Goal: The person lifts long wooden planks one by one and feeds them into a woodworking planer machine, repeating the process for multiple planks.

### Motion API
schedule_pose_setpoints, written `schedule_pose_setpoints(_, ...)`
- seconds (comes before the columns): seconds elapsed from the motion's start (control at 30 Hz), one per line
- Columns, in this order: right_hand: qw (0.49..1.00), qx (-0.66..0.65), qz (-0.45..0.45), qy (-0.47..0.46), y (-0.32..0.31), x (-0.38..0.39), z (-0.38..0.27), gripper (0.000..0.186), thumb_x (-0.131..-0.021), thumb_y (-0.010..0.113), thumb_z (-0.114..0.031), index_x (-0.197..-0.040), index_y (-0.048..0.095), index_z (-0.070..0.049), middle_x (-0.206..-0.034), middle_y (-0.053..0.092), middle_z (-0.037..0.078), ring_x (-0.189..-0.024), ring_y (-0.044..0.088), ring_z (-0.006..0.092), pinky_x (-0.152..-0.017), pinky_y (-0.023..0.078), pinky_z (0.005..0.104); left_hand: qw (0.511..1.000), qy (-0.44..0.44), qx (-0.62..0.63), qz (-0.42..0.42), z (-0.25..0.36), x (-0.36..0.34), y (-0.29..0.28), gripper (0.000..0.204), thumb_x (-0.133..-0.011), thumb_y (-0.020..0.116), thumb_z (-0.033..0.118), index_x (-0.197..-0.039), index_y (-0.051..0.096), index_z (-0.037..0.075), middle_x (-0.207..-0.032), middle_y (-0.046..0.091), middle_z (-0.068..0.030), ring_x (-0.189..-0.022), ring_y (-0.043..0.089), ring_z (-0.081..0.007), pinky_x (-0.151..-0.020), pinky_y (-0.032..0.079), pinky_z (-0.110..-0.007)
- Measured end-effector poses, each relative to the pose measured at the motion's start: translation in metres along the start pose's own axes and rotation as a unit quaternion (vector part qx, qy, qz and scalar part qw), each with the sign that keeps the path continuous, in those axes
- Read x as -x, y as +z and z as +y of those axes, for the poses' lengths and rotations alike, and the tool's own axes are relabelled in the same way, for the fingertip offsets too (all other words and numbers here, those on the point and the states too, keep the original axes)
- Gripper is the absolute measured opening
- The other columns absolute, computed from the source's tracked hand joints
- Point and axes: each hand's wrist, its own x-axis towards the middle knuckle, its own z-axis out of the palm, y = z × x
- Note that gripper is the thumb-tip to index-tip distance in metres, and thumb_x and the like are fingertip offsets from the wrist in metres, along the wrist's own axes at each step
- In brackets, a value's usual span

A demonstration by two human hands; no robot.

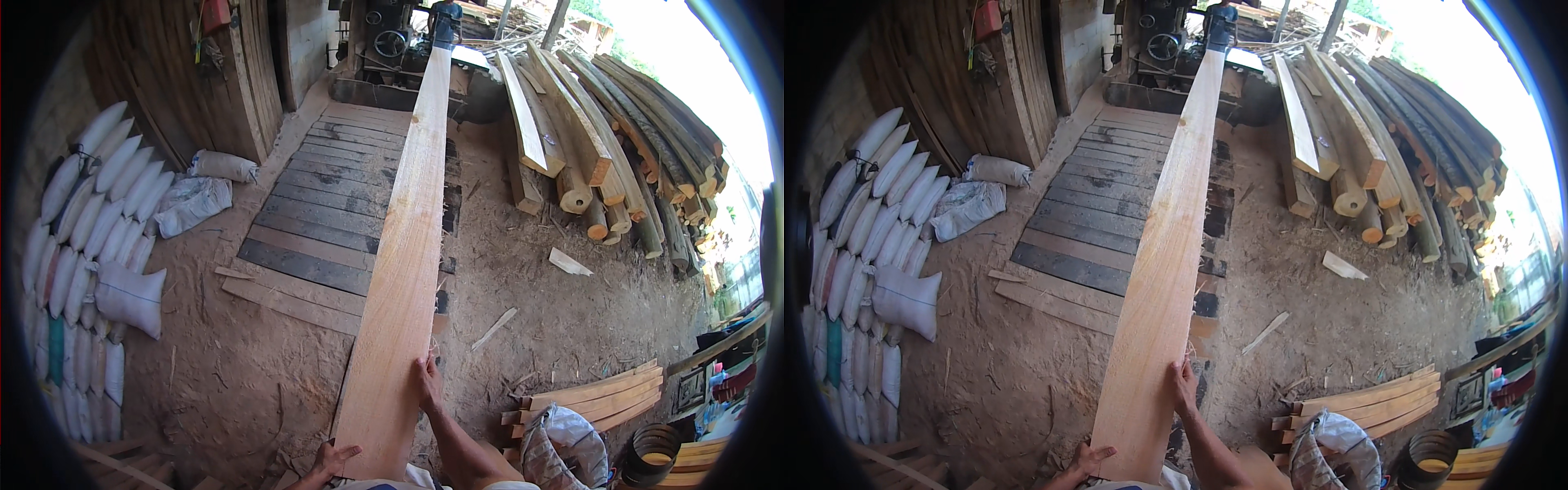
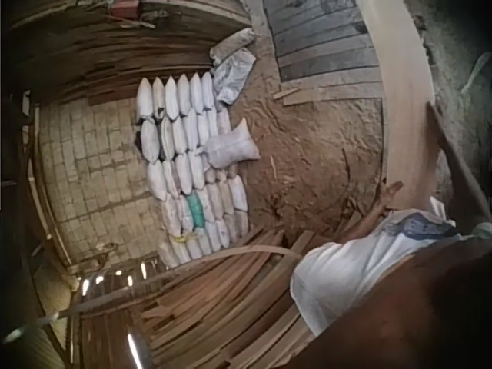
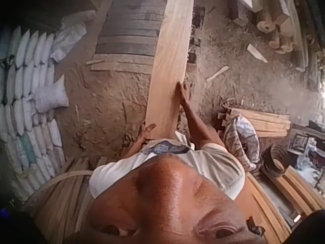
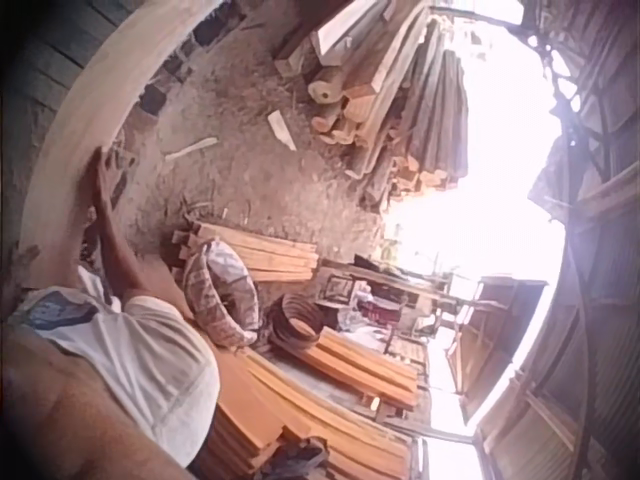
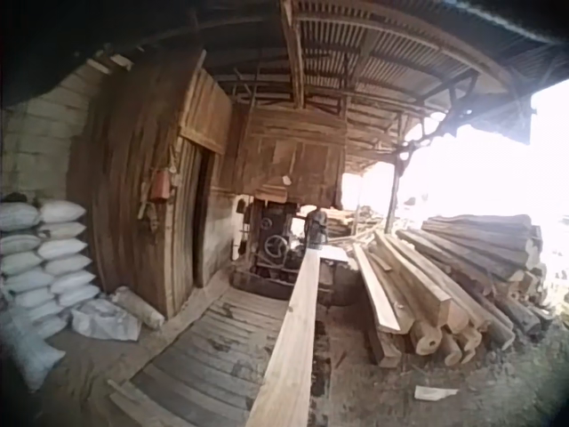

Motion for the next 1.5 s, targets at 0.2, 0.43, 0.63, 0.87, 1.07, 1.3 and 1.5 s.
schedule_pose_setpoints(0.2, 1.000, -0.014, -0.010, 0.001, 0.034, -0.033, -0.064, 0.057, -0.098, 0.048, -0.030, -0.145, 0.030, -0.005, -0.135, 0.048, 0.005, -0.116, 0.046, 0.0132, -0.099, 0.035, 0.0270, 0.996, 0.044, 0.081, 0.012, 0.012, -0.053, -0.007, 0.056, -0.064, 0.076, 0.063, -0.087, 0.076, 0.011, -0.076, 0.071, -0.0097, -0.072, 0.067, -0.0173, -0.069, 0.052, -0.029)
schedule_pose_setpoints(0.43, 0.999, -0.035, -0.006, 0.019, 0.035, -0.121, -0.095, 0.058, -0.098, 0.048, -0.031, -0.146, 0.029, -0.005, -0.134, 0.048, 0.004, -0.115, 0.046, 0.0125, -0.097, 0.037, 0.0267, 0.997, -0.017, 0.075, -0.012, 0.118, -0.091, -0.034, 0.047, -0.066, 0.086, 0.037, -0.087, 0.070, -0.002, -0.090, 0.068, -0.0092, -0.083, 0.063, -0.0153, -0.074, 0.050, -0.030)
schedule_pose_setpoints(0.63, 0.999, -0.038, -0.010, 0.020, 0.042, -0.203, -0.128, 0.059, -0.097, 0.049, -0.031, -0.146, 0.028, -0.005, -0.134, 0.048, 0.003, -0.114, 0.046, 0.0118, -0.096, 0.038, 0.0264, 0.988, 0.057, 0.141, 0.006, 0.158, -0.157, -0.034, 0.057, -0.062, 0.082, 0.055, -0.086, 0.075, 0.004, -0.081, 0.071, -0.0112, -0.076, 0.066, -0.0176, -0.067, 0.051, -0.030)
schedule_pose_setpoints(0.87, 0.999, -0.038, -0.014, 0.009, 0.055, -0.312, -0.167, 0.060, -0.097, 0.050, -0.032, -0.146, 0.027, -0.006, -0.133, 0.048, 0.003, -0.112, 0.047, 0.0113, -0.094, 0.040, 0.0264, 0.983, 0.055, 0.172, -0.027, 0.265, -0.223, -0.053, 0.056, -0.064, 0.083, 0.049, -0.089, 0.073, 0.000, -0.087, 0.071, -0.0129, -0.080, 0.067, -0.0186, -0.072, 0.051, -0.029)
schedule_pose_setpoints(1.07, 0.998, -0.028, -0.030, 0.036, 0.041, -0.450, -0.180, 0.059, -0.097, 0.050, -0.030, -0.148, 0.025, -0.011, -0.134, 0.047, 0.003, -0.110, 0.049, 0.0126, -0.093, 0.042, 0.0276, 0.978, 0.074, 0.195, -0.025, 0.358, -0.311, -0.062, 0.055, -0.066, 0.083, 0.044, -0.094, 0.072, -0.002, -0.091, 0.071, -0.0124, -0.083, 0.066, -0.0184, -0.075, 0.051, -0.030)
schedule_pose_setpoints(1.3, 0.998, -0.042, -0.002, 0.042, 0.051, -0.589, -0.249, 0.058, -0.097, 0.050, -0.029, -0.147, 0.026, -0.011, -0.133, 0.048, 0.003, -0.112, 0.048, 0.0141, -0.095, 0.040, 0.0287, 0.973, 0.113, 0.196, -0.038, 0.505, -0.389, -0.086, 0.051, -0.069, 0.081, 0.043, -0.096, 0.071, 0.001, -0.090, 0.071, -0.0116, -0.083, 0.067, -0.0190, -0.076, 0.051, -0.030)
schedule_pose_setpoints(1.5, 0.996, -0.048, 0.011, 0.069, 0.057, -0.732, -0.299, 0.057, -0.097, 0.050, -0.028, -0.147, 0.027, -0.012, -0.132, 0.049, 0.003, -0.112, 0.048, 0.0144, -0.095, 0.039, 0.0289, 0.982, 0.106, 0.148, -0.059, 0.617, -0.493, -0.105, 0.056, -0.070, 0.081, 0.045, -0.100, 0.069, -0.001, -0.097, 0.070, -0.0131, -0.089, 0.066, -0.0171, -0.078, 0.050, -0.030)
